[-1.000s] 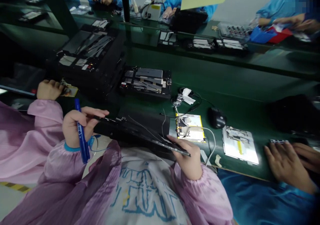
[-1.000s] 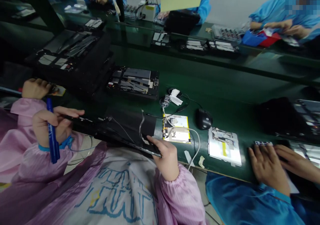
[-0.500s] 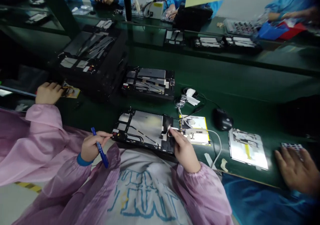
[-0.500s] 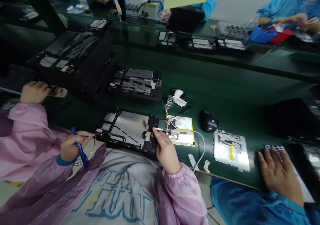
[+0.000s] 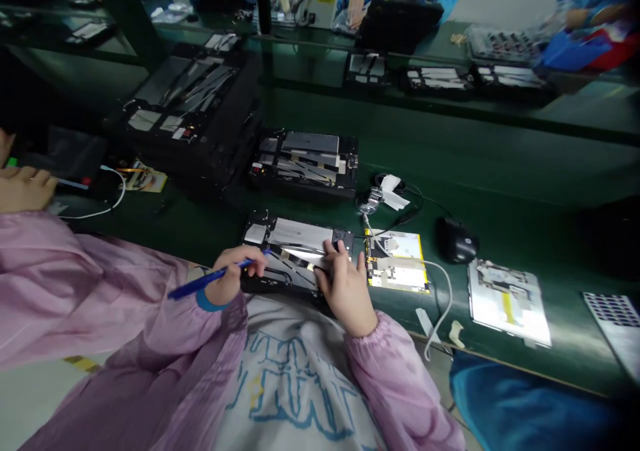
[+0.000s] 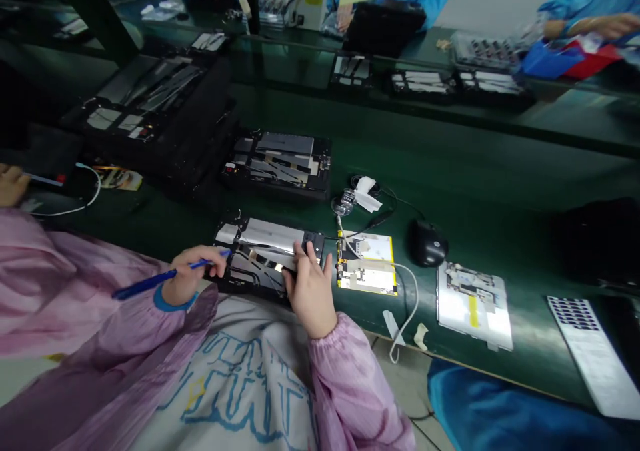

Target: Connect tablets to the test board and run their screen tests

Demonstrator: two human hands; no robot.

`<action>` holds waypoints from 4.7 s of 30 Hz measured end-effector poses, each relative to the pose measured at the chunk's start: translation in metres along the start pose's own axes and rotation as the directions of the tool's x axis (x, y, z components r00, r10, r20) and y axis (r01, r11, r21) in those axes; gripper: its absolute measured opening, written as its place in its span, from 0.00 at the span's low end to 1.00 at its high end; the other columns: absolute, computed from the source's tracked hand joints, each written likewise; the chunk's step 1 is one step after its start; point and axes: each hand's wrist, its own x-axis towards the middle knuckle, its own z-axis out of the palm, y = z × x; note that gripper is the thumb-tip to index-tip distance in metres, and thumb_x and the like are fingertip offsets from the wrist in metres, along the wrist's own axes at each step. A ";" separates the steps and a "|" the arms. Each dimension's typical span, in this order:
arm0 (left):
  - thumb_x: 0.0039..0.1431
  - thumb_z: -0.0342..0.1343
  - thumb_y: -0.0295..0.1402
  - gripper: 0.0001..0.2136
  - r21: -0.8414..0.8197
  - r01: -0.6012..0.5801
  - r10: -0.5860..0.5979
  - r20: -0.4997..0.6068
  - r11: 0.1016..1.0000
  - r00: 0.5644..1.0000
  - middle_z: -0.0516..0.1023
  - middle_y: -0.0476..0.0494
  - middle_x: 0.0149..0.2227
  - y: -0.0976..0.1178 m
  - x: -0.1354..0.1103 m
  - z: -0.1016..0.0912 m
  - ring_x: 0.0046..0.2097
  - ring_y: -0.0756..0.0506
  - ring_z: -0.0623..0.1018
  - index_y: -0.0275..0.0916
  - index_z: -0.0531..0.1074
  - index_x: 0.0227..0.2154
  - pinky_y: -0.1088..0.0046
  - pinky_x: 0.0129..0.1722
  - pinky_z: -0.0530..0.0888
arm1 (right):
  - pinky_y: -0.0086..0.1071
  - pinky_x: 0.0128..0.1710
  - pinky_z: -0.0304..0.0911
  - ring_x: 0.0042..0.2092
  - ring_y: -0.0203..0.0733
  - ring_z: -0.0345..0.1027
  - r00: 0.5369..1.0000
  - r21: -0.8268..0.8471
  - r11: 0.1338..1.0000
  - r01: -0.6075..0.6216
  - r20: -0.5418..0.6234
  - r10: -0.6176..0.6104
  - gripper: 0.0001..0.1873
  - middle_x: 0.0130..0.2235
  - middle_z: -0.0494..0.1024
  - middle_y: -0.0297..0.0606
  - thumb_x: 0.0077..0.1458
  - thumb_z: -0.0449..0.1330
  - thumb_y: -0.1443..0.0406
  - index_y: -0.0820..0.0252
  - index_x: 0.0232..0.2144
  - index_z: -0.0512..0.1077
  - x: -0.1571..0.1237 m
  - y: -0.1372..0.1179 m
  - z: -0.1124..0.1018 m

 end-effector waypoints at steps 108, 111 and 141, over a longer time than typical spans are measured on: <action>0.49 0.63 0.39 0.13 -0.290 0.351 -0.380 -0.050 0.890 0.923 0.75 0.48 0.25 -0.055 0.060 -0.022 0.30 0.49 0.75 0.37 0.67 0.24 0.71 0.34 0.71 | 0.29 0.24 0.63 0.26 0.34 0.63 0.923 0.517 0.779 -0.354 0.060 0.380 0.22 0.25 0.69 0.29 0.39 0.67 0.53 0.60 0.33 0.69 0.261 0.085 -0.024; 0.51 0.61 0.41 0.12 -0.247 0.375 -0.423 -0.182 0.894 0.888 0.77 0.46 0.27 -0.054 0.059 -0.021 0.32 0.47 0.77 0.37 0.70 0.28 0.69 0.37 0.73 | 0.30 0.30 0.66 0.30 0.35 0.66 0.927 0.579 0.763 -0.288 -0.032 0.374 0.23 0.29 0.70 0.30 0.42 0.64 0.51 0.59 0.36 0.67 0.252 0.068 -0.018; 0.51 0.59 0.40 0.13 0.043 0.317 -0.297 -0.251 0.947 0.921 0.71 0.29 0.54 -0.036 0.015 -0.036 0.58 0.36 0.71 0.39 0.63 0.33 0.52 0.55 0.67 | 0.56 0.60 0.48 0.58 0.57 0.56 0.960 0.381 0.911 -0.159 -0.153 0.232 0.30 0.53 0.67 0.49 0.39 0.68 0.53 0.58 0.45 0.70 0.027 0.007 0.003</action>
